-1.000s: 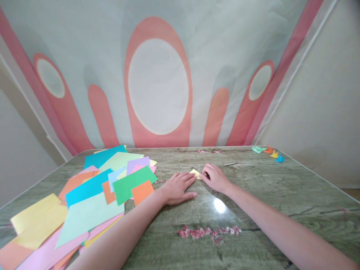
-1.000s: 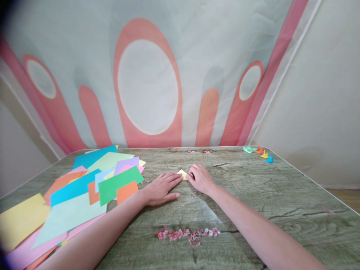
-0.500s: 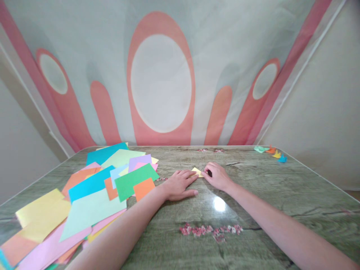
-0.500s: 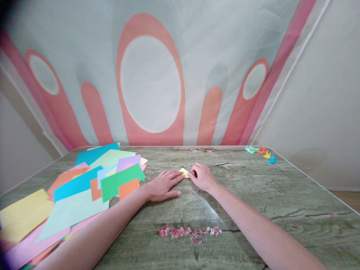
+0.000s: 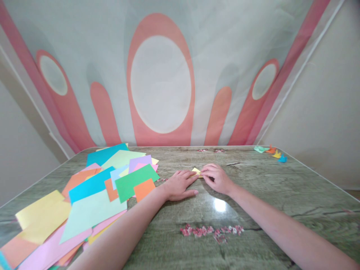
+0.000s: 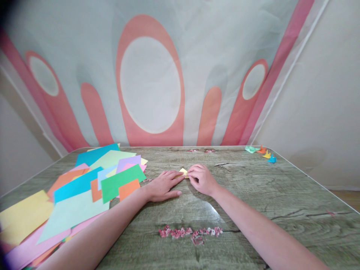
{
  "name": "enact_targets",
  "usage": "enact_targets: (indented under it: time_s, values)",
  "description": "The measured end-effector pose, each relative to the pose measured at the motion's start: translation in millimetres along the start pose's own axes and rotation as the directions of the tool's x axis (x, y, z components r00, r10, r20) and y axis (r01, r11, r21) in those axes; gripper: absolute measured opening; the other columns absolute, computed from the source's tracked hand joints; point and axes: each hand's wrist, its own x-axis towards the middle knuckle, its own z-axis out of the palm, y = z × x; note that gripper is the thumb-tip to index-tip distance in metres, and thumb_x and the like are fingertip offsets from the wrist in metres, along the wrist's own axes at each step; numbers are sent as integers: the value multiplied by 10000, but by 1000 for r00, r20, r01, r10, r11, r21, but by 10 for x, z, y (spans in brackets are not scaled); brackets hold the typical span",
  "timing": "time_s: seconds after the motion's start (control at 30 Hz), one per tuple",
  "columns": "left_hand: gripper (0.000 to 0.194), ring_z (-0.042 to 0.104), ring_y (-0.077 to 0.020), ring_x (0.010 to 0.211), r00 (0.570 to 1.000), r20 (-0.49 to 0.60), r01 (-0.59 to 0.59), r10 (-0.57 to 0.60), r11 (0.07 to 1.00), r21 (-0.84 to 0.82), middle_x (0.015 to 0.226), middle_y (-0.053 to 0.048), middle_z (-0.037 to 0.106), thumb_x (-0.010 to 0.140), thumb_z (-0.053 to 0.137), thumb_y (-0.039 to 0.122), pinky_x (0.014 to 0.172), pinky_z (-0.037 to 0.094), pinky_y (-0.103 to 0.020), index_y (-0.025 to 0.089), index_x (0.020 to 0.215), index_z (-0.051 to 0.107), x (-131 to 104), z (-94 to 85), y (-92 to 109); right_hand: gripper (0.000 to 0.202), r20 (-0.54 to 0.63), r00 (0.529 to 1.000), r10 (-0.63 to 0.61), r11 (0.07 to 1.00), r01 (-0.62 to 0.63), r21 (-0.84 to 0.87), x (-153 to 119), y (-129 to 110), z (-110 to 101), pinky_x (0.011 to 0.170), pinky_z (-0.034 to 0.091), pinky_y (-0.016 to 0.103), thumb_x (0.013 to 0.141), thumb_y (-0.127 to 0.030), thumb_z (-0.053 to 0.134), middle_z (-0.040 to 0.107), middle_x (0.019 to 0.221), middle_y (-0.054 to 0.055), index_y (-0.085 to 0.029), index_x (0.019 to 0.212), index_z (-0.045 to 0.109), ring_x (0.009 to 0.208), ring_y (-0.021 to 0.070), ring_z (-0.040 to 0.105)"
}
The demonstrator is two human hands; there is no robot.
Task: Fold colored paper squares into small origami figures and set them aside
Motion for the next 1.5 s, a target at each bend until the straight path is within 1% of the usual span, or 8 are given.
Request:
enact_targets:
  time_s: [0.17,0.4,0.83,0.93,1.07,1.17,1.3,1.5]
  values:
    - [552,344,-254,1235,1000,-14,2,-2,1000,-20,1375,-78,373,890,299,517,1008,260,-401,246,1370,272,2,12,-23,283,60,998,-15,1000,14,5,-41,6,44,825,446,354,811,-107,468,646,985,55,-218,994,653,909,187,575]
    - [396,448,-185,1156,993,-121,-16,3,994,-109,1271,-52,497,937,273,326,1003,313,-330,245,1300,410,46,15,-88,263,59,998,4,996,-9,90,-10,48,54,819,460,352,825,-126,473,643,976,63,-225,973,666,900,186,582]
    - [356,491,-179,1101,988,-156,-11,-5,994,-104,1205,-61,552,924,330,294,982,354,-316,202,1214,513,88,66,-124,152,97,970,224,940,-241,240,89,89,94,785,456,311,816,-242,553,659,868,43,-213,816,703,809,162,599]
    - [328,527,-175,1044,974,-208,61,-91,987,-148,1125,-52,605,914,355,283,949,384,-302,199,1139,578,147,139,-127,138,92,964,249,934,-265,240,106,75,101,764,454,302,805,-250,572,657,843,43,-204,777,699,786,158,597]
    - [291,571,-167,973,921,-282,200,-269,947,-252,1046,-32,650,888,404,271,891,425,-278,205,1050,636,219,235,-139,121,85,964,254,936,-267,228,118,67,102,738,453,300,797,-248,585,655,828,43,-195,767,689,772,158,593]
    - [273,589,-166,945,893,-277,257,-354,908,-330,1035,-23,658,858,447,271,851,444,-263,206,1029,650,255,250,-165,112,76,968,238,943,-249,222,119,67,102,729,454,304,797,-247,588,654,829,44,-193,775,682,770,160,592]
    - [262,608,-164,865,885,-226,310,-407,877,-368,960,-20,677,827,488,294,771,462,-249,204,1001,661,316,224,-213,111,78,970,230,948,-241,209,118,72,98,735,455,304,802,-254,585,649,829,40,-196,785,678,771,158,588]
    - [263,600,-160,781,882,-226,330,-413,884,-330,879,-26,676,792,533,330,705,449,-240,190,972,664,394,212,-233,104,82,972,221,957,-232,174,118,76,96,743,450,302,803,-251,584,644,829,35,-198,778,670,782,160,584]
